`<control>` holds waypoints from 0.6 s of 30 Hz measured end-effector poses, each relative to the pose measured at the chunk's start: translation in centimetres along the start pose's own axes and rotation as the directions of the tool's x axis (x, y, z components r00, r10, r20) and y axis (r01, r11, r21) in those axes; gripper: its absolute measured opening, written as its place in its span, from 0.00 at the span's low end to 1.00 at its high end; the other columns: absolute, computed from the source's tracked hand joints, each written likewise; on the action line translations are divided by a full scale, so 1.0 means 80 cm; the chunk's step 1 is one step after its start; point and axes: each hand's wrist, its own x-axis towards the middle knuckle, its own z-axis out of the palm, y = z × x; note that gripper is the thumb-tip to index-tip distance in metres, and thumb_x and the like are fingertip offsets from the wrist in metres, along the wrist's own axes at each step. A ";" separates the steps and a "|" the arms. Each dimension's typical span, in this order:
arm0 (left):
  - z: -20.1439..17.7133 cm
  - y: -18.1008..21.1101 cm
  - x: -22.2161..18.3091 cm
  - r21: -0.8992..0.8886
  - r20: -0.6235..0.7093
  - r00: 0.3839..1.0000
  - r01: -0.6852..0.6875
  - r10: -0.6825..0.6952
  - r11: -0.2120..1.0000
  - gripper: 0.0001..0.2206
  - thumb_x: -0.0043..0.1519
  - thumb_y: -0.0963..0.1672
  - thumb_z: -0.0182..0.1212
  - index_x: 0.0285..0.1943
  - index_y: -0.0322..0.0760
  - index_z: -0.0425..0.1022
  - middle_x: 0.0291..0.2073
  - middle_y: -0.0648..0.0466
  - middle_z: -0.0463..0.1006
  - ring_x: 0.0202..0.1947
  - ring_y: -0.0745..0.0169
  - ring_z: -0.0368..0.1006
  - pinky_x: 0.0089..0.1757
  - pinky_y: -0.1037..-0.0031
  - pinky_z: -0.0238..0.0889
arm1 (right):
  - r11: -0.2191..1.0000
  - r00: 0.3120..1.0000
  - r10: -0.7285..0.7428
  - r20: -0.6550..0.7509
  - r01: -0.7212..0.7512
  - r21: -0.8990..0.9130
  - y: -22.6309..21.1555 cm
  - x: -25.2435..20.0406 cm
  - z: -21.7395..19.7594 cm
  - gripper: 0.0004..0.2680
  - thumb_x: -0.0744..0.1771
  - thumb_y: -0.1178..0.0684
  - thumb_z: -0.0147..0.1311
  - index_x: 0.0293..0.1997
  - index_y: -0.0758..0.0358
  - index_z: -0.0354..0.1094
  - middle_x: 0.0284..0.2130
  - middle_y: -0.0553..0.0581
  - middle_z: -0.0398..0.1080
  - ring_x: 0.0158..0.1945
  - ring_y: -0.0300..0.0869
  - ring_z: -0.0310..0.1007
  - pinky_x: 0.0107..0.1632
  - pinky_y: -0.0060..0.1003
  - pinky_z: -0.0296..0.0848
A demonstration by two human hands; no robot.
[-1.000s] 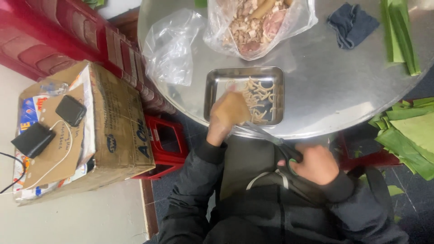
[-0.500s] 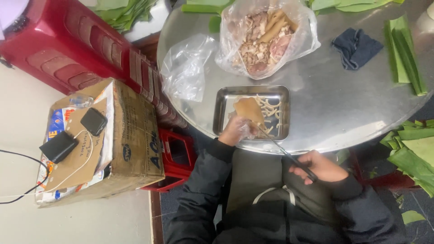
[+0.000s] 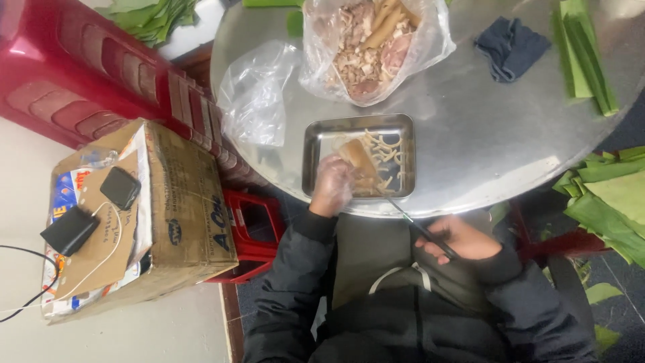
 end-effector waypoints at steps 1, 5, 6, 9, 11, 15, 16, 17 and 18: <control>0.005 0.003 -0.006 0.054 0.020 0.995 -0.099 0.098 0.994 0.11 0.43 0.31 0.58 0.29 0.34 0.71 0.23 0.48 0.70 0.20 0.63 0.66 0.23 0.74 0.64 | 0.992 0.998 0.006 -0.058 -0.013 -0.126 -0.006 -0.004 0.002 0.10 0.60 0.56 0.69 0.29 0.77 0.78 0.15 0.65 0.72 0.16 0.49 0.79 0.20 0.38 0.81; -0.078 -0.045 0.056 0.612 0.277 0.883 -0.466 0.379 0.639 0.34 0.33 0.35 0.72 0.56 0.39 0.83 0.30 0.49 0.77 0.33 0.66 0.68 0.42 0.81 0.66 | 0.855 0.952 -0.117 -0.282 -0.048 -0.516 -0.012 -0.028 0.008 0.12 0.57 0.44 0.74 0.24 0.63 0.80 0.14 0.57 0.73 0.18 0.44 0.77 0.25 0.35 0.76; -0.081 -0.045 0.057 0.612 0.273 0.884 -0.465 0.380 0.640 0.34 0.33 0.35 0.72 0.56 0.39 0.83 0.30 0.49 0.77 0.33 0.66 0.68 0.42 0.81 0.66 | 0.854 0.953 -0.115 -0.279 -0.049 -0.518 -0.014 -0.031 0.010 0.12 0.57 0.44 0.74 0.24 0.63 0.80 0.14 0.57 0.73 0.18 0.44 0.77 0.25 0.35 0.76; -0.086 -0.048 0.054 0.792 0.284 0.904 -0.409 0.320 0.453 0.31 0.43 0.38 0.71 0.60 0.46 0.81 0.37 0.49 0.80 0.39 0.52 0.76 0.47 0.67 0.70 | 0.813 0.891 -0.123 -0.436 -0.162 -0.560 -0.026 -0.040 0.017 0.16 0.57 0.37 0.72 0.22 0.60 0.79 0.13 0.55 0.72 0.19 0.43 0.74 0.29 0.36 0.71; -0.081 -0.048 0.050 0.795 0.330 0.861 -0.475 0.388 0.378 0.27 0.52 0.39 0.66 0.64 0.49 0.78 0.40 0.53 0.79 0.34 0.58 0.77 0.40 0.72 0.70 | 0.854 0.925 -0.041 -0.379 -0.164 -0.493 -0.045 -0.040 0.020 0.13 0.61 0.44 0.69 0.26 0.65 0.78 0.13 0.58 0.71 0.17 0.43 0.75 0.26 0.32 0.74; -0.071 -0.034 0.032 0.702 0.425 0.730 -0.639 0.536 0.314 0.30 0.53 0.35 0.67 0.67 0.43 0.75 0.40 0.48 0.76 0.39 0.51 0.76 0.45 0.72 0.70 | 0.946 0.955 -0.058 -0.290 -0.041 -0.322 -0.034 -0.042 0.018 0.11 0.61 0.50 0.69 0.26 0.72 0.78 0.14 0.63 0.73 0.18 0.48 0.78 0.25 0.34 0.78; -0.074 -0.031 0.031 0.704 0.428 0.714 -0.648 0.554 0.291 0.30 0.52 0.34 0.68 0.68 0.41 0.74 0.39 0.47 0.76 0.39 0.49 0.76 0.46 0.69 0.70 | 0.978 0.962 -0.061 -0.268 0.005 -0.207 -0.023 -0.044 0.013 0.11 0.61 0.52 0.69 0.26 0.74 0.77 0.14 0.64 0.73 0.19 0.48 0.79 0.24 0.36 0.79; -0.077 -0.028 0.031 0.706 0.431 0.697 -0.656 0.572 0.268 0.31 0.51 0.34 0.70 0.68 0.39 0.74 0.38 0.46 0.75 0.39 0.47 0.75 0.47 0.66 0.70 | 0.995 0.967 -0.068 -0.246 0.048 -0.087 -0.012 -0.045 0.007 0.11 0.61 0.53 0.69 0.26 0.77 0.77 0.15 0.64 0.74 0.19 0.48 0.79 0.24 0.37 0.81; -0.072 -0.020 0.025 0.705 0.429 0.696 -0.656 0.575 0.268 0.31 0.51 0.34 0.70 0.68 0.39 0.74 0.38 0.46 0.75 0.39 0.47 0.75 0.47 0.66 0.70 | 0.995 0.967 -0.068 -0.244 0.048 -0.090 -0.012 -0.044 0.011 0.11 0.61 0.53 0.69 0.26 0.77 0.77 0.15 0.64 0.74 0.19 0.48 0.79 0.24 0.37 0.81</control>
